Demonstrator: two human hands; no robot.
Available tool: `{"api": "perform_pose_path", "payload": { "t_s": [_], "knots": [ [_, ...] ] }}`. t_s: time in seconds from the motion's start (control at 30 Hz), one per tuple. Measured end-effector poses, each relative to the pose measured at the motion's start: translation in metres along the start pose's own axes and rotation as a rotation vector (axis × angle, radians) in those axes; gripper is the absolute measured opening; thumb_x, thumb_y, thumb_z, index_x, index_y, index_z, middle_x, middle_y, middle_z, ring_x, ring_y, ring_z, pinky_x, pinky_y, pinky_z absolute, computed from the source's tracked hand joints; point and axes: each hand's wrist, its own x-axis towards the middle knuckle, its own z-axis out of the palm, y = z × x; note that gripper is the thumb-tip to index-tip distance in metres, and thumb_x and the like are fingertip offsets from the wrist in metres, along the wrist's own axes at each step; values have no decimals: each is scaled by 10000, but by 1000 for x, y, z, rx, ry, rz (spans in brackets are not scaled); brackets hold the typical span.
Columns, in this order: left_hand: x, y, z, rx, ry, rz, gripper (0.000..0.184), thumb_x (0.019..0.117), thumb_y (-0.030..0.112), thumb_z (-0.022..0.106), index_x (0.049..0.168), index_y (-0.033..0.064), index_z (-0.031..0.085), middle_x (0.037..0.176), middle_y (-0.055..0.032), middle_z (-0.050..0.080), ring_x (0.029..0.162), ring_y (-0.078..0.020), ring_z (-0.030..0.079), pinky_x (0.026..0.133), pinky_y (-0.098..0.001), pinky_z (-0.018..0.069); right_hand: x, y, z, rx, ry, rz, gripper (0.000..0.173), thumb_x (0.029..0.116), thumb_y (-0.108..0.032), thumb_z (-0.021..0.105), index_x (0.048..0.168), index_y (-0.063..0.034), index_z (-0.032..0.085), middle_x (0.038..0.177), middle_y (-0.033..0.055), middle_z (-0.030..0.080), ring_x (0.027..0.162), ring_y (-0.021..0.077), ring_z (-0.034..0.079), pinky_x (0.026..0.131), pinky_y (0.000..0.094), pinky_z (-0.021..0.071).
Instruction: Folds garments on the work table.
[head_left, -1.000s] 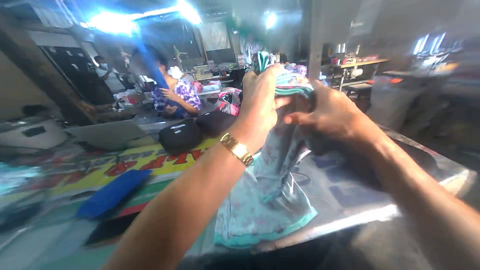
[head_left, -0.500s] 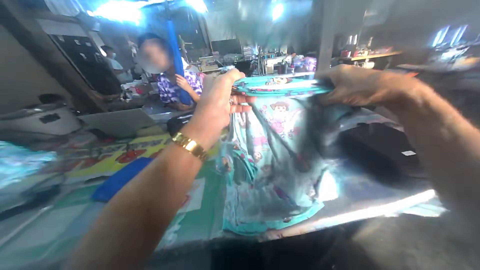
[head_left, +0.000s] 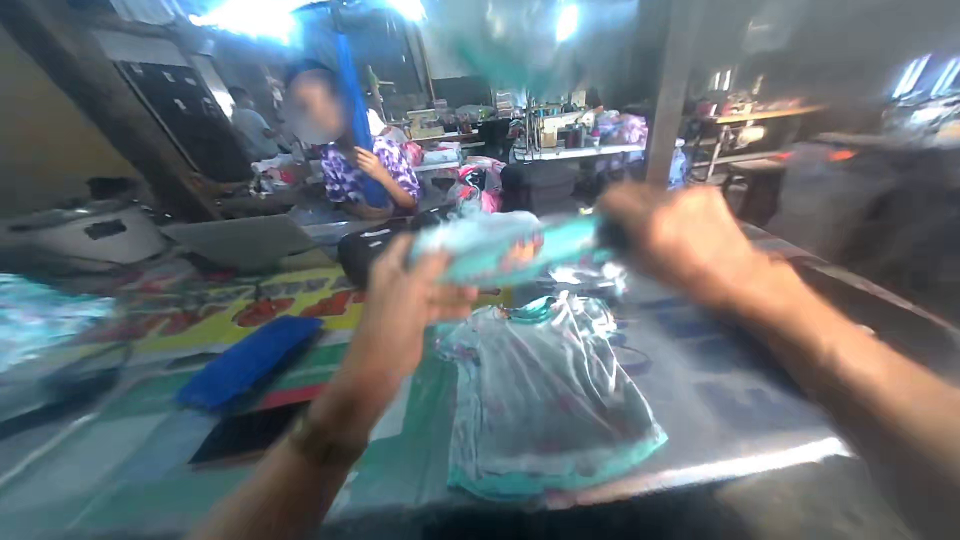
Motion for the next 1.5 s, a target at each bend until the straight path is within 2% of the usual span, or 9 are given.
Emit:
{"api": "perform_pose_path", "payload": {
  "t_s": [0.17,0.33,0.63,0.83,0.93,1.03,1.17,1.3,1.5],
  "knots": [
    [-86,-121,-22,1087,-131,267,310,922,351,610,878,55,687,747,-114,661,726,-321,673,665,-567,522,-114,-60,77,48,-55,-248,195,1026,-153,500,931,-80,654,807,105,656,617,285,646,468,410,502],
    [-100,-163,-19,1280,30,562,323,893,388,536,716,132,623,665,-34,623,637,-237,646,621,-476,473,-145,-62,112,83,-178,-248,135,970,-115,539,921,-120,665,821,72,656,618,249,644,460,374,494],
    [-126,-151,-35,1253,-7,434,312,898,336,560,714,91,622,612,-58,583,574,-257,622,596,-495,484,-130,-78,98,148,-151,-222,101,936,-91,570,884,-96,656,774,80,629,563,243,626,433,373,488],
    [-140,-144,-38,1227,-198,480,284,889,322,574,706,108,610,601,-44,578,554,-236,609,602,-471,478,-140,-52,71,590,-759,-70,441,878,-490,752,1136,-135,696,1027,78,693,788,271,693,639,504,559],
    [-126,-113,-48,1185,-547,361,428,956,477,586,775,98,667,650,-78,638,594,-282,650,588,-533,494,-128,-26,56,935,-878,115,499,826,-539,796,1163,-177,726,896,-16,727,783,122,673,721,400,557],
    [-84,-82,-47,1124,-493,359,498,979,561,540,963,105,741,726,-69,692,621,-278,682,546,-541,538,-103,-5,64,1073,-651,273,344,909,-345,749,1156,-105,731,899,-4,713,710,52,627,649,266,545],
    [1,-89,4,1098,-267,419,321,1052,310,488,1094,101,728,1022,-99,722,946,-287,706,787,-523,561,-50,14,130,698,-475,523,296,1024,-264,623,1222,-64,714,1167,133,706,1032,255,688,937,495,543],
    [73,-131,40,1186,-388,99,472,1065,421,467,1445,160,568,1457,-91,571,1347,-302,531,1080,-590,386,-37,23,202,575,-662,666,435,999,-373,634,1342,-106,658,1368,192,586,1192,365,620,979,610,496],
    [75,-168,34,1003,-202,499,186,987,219,604,1007,85,731,1087,-64,746,1045,-239,699,968,-494,495,-65,21,189,505,-365,551,234,940,-220,696,1091,-42,717,1133,158,674,890,309,690,757,529,567]
  ]
}}
